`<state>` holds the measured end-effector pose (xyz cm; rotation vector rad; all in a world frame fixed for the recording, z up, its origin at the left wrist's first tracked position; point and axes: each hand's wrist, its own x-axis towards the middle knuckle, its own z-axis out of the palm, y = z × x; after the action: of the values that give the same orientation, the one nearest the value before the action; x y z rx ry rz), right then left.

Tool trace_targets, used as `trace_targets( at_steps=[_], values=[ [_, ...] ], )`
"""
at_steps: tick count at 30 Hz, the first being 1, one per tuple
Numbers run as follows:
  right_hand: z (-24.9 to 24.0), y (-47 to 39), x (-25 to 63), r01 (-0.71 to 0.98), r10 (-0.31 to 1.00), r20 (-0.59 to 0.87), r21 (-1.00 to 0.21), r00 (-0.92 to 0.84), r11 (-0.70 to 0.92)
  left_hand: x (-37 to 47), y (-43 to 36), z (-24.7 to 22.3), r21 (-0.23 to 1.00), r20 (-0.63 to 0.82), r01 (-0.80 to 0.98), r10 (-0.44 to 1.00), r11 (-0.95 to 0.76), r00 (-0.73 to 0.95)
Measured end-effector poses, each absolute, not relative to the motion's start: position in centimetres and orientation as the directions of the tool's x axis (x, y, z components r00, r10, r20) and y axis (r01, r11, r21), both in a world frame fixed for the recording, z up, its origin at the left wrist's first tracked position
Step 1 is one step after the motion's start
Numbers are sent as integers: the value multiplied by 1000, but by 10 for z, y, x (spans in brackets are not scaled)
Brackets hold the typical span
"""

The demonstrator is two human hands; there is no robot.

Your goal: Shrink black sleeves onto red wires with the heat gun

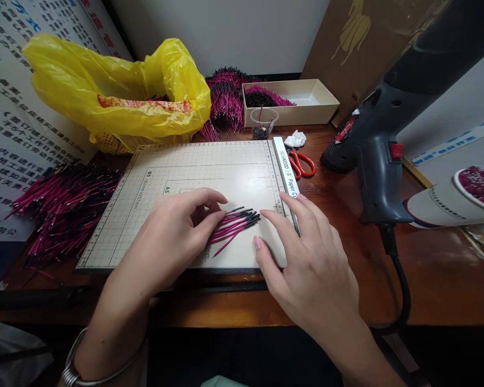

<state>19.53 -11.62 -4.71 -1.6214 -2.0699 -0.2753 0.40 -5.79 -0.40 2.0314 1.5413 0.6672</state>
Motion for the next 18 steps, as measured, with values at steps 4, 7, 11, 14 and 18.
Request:
trace_targets(
  at_steps=[4,7,11,14,18],
  values=[
    [-48,-116,195,953,848,503,-136,-169,271,6,-63,-7,615,149,745,966,-258,211],
    [-48,-117,195,954,847,505,-138,-164,267,7,-65,-8,622,144,736,963,-268,229],
    [-47,-117,195,952,844,510,-140,-165,271,7,-64,-8,656,105,708,960,-262,258],
    [-48,-116,195,952,843,511,-139,-167,273,7,-61,-7,641,101,725,964,-252,246],
    [-48,-117,195,954,845,509,-135,-166,269,7,-59,-8,626,104,739,966,-248,236]
  ],
)
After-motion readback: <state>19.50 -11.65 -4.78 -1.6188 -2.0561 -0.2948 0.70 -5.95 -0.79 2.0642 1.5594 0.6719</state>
